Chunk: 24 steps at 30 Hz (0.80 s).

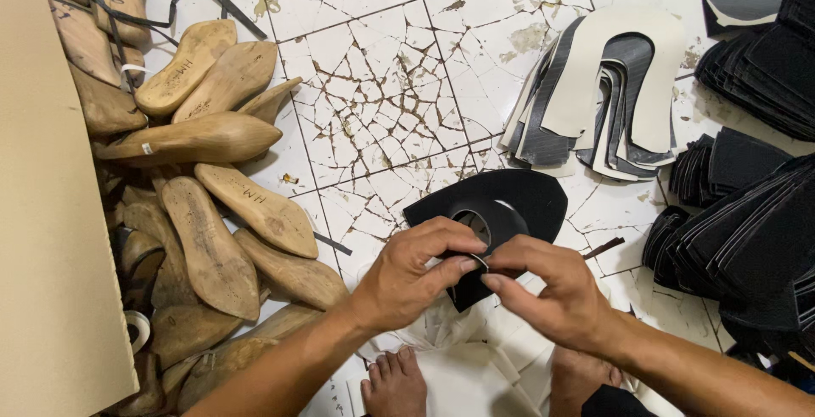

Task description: The person sits on the floor and hand-sews a black shoe part using a needle and thread. They repeatedly pierce the material and pull the thread through to stitch the edges together. The person works on one piece at a time, occasionally adjusting its position.

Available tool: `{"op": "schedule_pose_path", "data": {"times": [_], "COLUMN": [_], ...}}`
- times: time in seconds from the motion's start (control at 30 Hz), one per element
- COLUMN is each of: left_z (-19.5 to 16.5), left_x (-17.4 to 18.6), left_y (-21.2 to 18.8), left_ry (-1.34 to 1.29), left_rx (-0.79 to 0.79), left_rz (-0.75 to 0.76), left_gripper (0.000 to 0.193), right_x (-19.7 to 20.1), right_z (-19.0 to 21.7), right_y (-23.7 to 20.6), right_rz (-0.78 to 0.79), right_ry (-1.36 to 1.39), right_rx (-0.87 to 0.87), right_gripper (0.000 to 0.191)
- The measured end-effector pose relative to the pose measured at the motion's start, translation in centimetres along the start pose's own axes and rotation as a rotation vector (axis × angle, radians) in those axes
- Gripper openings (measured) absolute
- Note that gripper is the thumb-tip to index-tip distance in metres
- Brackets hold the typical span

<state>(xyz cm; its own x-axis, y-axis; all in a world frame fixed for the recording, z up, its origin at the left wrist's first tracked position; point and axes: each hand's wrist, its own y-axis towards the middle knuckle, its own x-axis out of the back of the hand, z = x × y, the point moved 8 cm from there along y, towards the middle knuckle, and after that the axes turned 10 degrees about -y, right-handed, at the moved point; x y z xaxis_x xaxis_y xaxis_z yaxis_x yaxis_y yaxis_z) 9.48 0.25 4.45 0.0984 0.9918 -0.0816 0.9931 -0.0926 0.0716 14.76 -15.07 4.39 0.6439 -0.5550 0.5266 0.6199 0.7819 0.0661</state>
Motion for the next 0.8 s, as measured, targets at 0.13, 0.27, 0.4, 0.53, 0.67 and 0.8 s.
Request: {"op": "schedule_pose_path", "data": {"times": [0.13,0.27,0.4,0.53,0.67,0.8], "left_z": [0.5,0.7,0.6,0.6,1.1,1.1], "left_x": [0.3,0.0,-0.1,0.1,0.0,-0.1], "left_y": [-0.2,-0.2,-0.2,-0.2,-0.4,-0.4], "left_ry": [-0.036,-0.071,-0.068,-0.057,-0.056,-0.067], "left_rx": [0.052,0.079,0.060,0.036,0.080,0.071], "left_rz": [0.068,0.087,0.072,0.056,0.046,0.043], "left_gripper": [0.020,0.019,0.019,0.018,0.018,0.019], "right_x": [-1.5,-2.5,-2.5,-2.3,-2.3,-2.1], "right_z": [-3.1,-4.0,-3.8,-4.0,-3.9,-3.8], "right_y": [-0.8,-1.3,-1.2,-1.2,-1.2,-1.2], "right_rz": [0.143,0.160,0.149,0.179,0.180,0.174], "right_ry": [0.369,0.561,0.643,0.603,0.587,0.584], "right_rx": [-0.263,-0.354,-0.325,-0.365,-0.376,-0.375], "right_gripper": [0.015,0.016,0.017,0.017,0.017,0.017]}}
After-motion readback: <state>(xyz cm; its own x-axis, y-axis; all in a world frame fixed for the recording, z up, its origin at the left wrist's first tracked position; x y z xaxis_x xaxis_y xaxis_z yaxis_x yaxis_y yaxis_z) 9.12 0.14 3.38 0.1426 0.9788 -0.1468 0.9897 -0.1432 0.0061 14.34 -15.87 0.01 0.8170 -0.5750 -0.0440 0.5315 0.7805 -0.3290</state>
